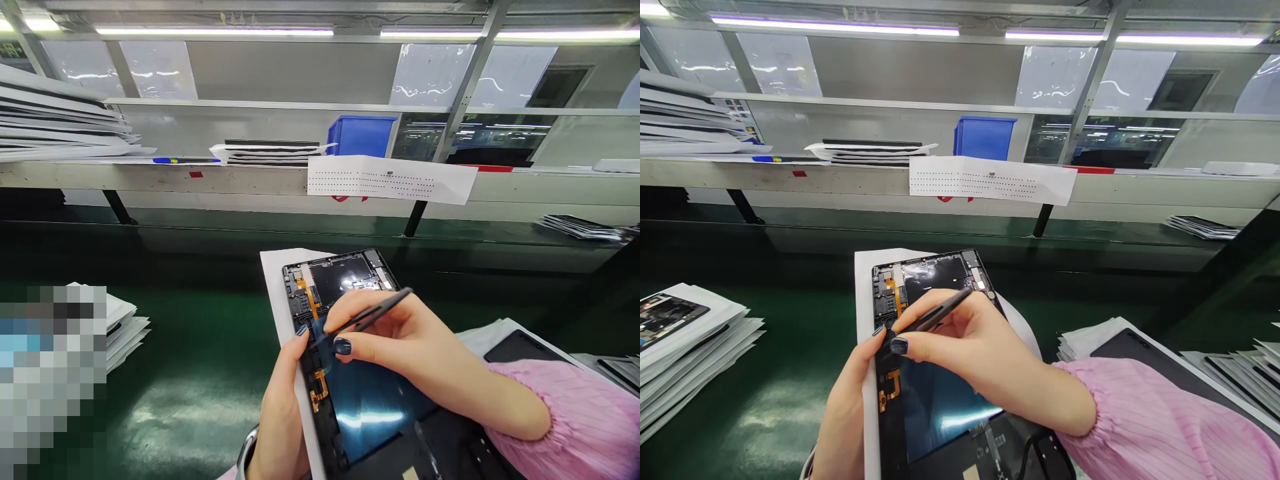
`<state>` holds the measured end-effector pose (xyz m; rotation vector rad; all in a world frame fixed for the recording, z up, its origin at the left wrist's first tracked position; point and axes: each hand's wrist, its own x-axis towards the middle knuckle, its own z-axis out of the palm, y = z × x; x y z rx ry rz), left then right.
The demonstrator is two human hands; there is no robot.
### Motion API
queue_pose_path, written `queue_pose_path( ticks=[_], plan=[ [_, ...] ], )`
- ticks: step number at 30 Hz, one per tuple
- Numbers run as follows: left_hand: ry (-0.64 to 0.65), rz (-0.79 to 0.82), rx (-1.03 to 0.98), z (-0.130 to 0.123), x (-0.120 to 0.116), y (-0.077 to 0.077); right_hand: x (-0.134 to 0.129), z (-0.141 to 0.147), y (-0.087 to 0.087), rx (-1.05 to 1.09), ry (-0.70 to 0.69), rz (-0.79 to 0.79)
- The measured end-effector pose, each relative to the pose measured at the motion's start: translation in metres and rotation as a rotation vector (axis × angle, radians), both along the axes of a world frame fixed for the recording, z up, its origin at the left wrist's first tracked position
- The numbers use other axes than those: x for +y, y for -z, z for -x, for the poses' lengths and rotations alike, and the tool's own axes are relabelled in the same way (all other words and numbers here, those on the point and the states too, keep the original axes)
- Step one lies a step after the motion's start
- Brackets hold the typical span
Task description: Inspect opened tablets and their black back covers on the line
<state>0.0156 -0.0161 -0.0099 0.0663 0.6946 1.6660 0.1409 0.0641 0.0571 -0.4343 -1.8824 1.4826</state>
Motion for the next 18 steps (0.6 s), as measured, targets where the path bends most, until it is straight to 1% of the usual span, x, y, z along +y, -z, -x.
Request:
queue_pose_path(
  ticks=[1,4,5,6,7,9,11,13,16,18],
  plan=[
    [0.034,-0.01,-0.009,0.0,0.001,0.001,-0.003,-0.004,0.0,0.001,0.015,-0.174],
    [0.16,-0.068,-0.077,0.001,0.007,0.004,-0.016,-0.015,0.001,-0.104,-0.001,-0.826],
    [0.179,-0.084,-0.092,0.002,0.009,0.005,-0.021,-0.018,0.003,-0.138,0.001,-1.013],
    [0.184,-0.093,-0.104,0.002,0.011,0.006,-0.024,-0.021,0.005,-0.151,0.022,-1.159],
    [0.175,-0.094,-0.116,0.002,0.013,0.006,-0.026,-0.023,0.008,-0.149,0.063,-1.266],
    [0.145,-0.069,-0.136,0.002,0.015,0.007,-0.027,-0.027,0.014,-0.145,0.125,-1.417],
    [0.142,-0.034,-0.151,0.001,0.015,0.003,-0.024,-0.032,0.021,-0.184,0.108,-1.553],
    [0.132,0.038,-0.145,-0.003,0.013,-0.004,-0.021,-0.036,0.028,-0.222,0.077,-1.66],
    [0.018,0.192,-0.086,-0.01,0.012,-0.017,-0.019,-0.041,0.039,-0.22,0.084,-1.681],
    [-0.028,0.236,-0.063,-0.014,0.013,-0.02,-0.019,-0.041,0.045,-0.194,0.103,-1.664]
  ],
)
